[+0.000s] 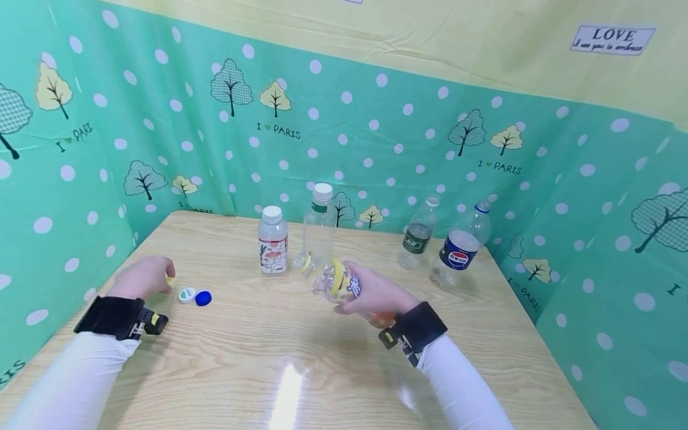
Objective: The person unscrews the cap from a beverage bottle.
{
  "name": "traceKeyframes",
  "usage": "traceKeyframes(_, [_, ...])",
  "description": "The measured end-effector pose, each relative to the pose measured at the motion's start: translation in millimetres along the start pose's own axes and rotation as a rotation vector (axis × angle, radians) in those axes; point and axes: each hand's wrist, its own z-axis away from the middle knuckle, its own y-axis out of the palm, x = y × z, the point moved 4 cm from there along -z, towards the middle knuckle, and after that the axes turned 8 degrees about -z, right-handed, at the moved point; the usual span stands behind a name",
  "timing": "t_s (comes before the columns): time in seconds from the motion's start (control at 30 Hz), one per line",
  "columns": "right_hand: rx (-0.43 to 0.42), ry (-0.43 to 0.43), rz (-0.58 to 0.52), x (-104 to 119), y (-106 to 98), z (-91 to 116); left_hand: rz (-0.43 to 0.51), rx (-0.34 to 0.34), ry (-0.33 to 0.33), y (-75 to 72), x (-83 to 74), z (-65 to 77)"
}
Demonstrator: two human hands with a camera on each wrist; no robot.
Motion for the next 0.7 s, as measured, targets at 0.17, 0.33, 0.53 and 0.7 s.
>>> traceKeyframes(0.17, [-0.002, 0.014, 0.019, 0.6, 0.5, 0.0, 0.006, -0.030, 0.023, 15.5, 0.0, 0.1])
traceKeyframes(0.33, [-0.001, 0.007, 0.026, 0.1, 0.1, 0.0, 0.021, -0.012, 0.016, 21.7, -1.7, -0.7])
traceKeyframes(0.53, [-0.003, 0.006, 0.017, -2.5, 0.8, 0.7, -0.012, 0.005, 0.019, -6.2, -15.3, 9.2])
traceKeyframes(0.7, [-0.011, 0.009, 0.003, -4.2, -0.1, 2.1, 0.001, 0.080, 0.167, -30.1, -43.0, 14.7])
